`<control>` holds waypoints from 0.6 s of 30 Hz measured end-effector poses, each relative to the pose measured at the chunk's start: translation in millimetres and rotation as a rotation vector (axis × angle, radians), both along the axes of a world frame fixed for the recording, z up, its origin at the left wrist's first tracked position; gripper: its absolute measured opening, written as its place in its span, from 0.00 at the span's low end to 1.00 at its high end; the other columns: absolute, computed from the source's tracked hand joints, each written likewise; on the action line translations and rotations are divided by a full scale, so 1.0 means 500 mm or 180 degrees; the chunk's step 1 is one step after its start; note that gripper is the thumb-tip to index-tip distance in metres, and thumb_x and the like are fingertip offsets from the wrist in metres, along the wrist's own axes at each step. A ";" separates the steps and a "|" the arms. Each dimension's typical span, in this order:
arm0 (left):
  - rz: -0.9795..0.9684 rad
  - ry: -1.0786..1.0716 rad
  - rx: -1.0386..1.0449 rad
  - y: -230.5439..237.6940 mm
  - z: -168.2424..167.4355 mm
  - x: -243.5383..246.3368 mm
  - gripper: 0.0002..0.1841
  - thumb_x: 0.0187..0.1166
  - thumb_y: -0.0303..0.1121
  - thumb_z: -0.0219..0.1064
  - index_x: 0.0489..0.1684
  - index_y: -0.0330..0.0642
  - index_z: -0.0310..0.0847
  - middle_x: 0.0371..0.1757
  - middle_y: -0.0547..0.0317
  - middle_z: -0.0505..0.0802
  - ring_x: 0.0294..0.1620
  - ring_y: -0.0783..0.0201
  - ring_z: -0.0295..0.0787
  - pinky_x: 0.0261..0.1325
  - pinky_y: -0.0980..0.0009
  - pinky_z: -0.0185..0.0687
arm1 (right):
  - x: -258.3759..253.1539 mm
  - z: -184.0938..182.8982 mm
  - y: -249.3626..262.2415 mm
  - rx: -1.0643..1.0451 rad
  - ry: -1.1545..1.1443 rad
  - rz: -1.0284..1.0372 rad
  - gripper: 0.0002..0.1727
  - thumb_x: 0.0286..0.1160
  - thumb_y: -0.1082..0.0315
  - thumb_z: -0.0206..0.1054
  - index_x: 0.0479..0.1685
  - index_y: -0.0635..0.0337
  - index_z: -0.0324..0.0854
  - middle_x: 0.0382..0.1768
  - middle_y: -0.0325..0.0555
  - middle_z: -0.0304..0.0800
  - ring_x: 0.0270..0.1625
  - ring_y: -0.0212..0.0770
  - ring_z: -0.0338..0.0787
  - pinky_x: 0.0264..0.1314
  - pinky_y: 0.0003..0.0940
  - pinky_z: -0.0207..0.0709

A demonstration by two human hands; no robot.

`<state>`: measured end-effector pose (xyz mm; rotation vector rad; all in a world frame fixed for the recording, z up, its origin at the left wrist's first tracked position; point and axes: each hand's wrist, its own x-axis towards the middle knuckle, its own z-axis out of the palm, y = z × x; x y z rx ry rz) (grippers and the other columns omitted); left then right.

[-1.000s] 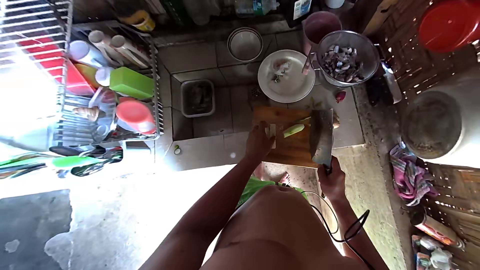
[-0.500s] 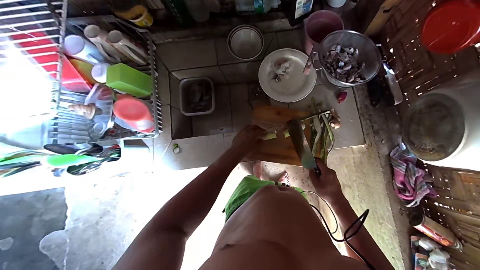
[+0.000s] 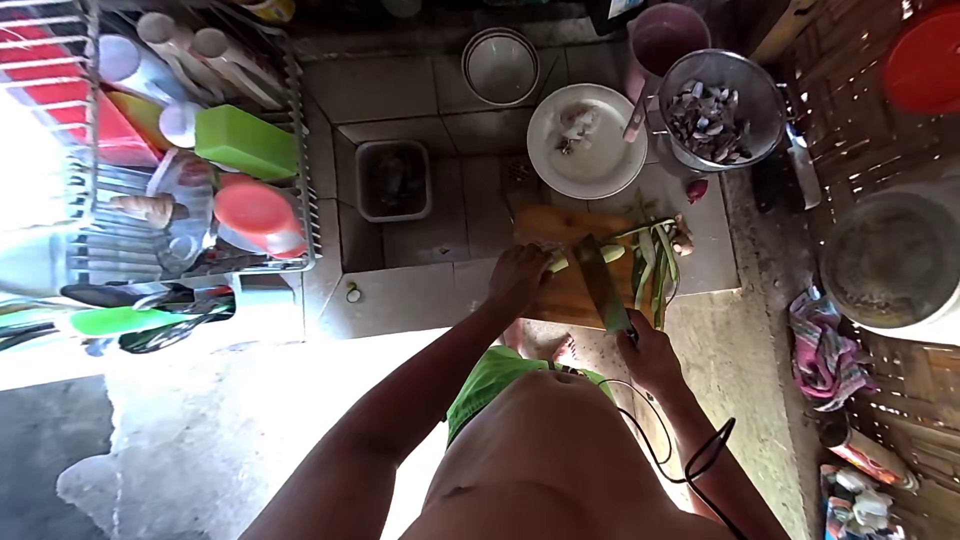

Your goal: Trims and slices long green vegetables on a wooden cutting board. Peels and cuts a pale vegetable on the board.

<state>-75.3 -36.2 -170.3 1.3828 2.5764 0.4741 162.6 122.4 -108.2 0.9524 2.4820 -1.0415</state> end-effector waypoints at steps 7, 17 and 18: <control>-0.0052 -0.0368 -0.0078 0.019 0.221 -0.016 0.16 0.82 0.46 0.70 0.58 0.49 0.89 0.54 0.53 0.93 0.57 0.50 0.91 0.59 0.47 0.86 | -0.008 0.000 -0.007 0.0113 0.0145 -0.0190 0.24 0.83 0.57 0.60 0.77 0.50 0.77 0.32 0.49 0.90 0.33 0.49 0.90 0.39 0.55 0.84; -0.1510 -0.0152 -0.0483 0.075 0.705 0.134 0.04 0.76 0.30 0.66 0.35 0.45 0.87 0.28 0.55 0.86 0.28 0.53 0.86 0.21 0.58 0.76 | 0.014 -0.026 -0.002 0.0416 0.0676 -0.0358 0.24 0.81 0.51 0.62 0.68 0.55 0.84 0.30 0.46 0.92 0.29 0.43 0.90 0.33 0.47 0.86; -0.1787 -0.0136 0.0126 0.064 0.703 0.146 0.08 0.79 0.30 0.61 0.35 0.46 0.87 0.26 0.60 0.83 0.25 0.60 0.81 0.22 0.65 0.68 | 0.010 0.000 0.008 0.0099 0.0289 -0.0403 0.23 0.84 0.51 0.60 0.72 0.50 0.80 0.36 0.45 0.92 0.35 0.42 0.91 0.40 0.46 0.87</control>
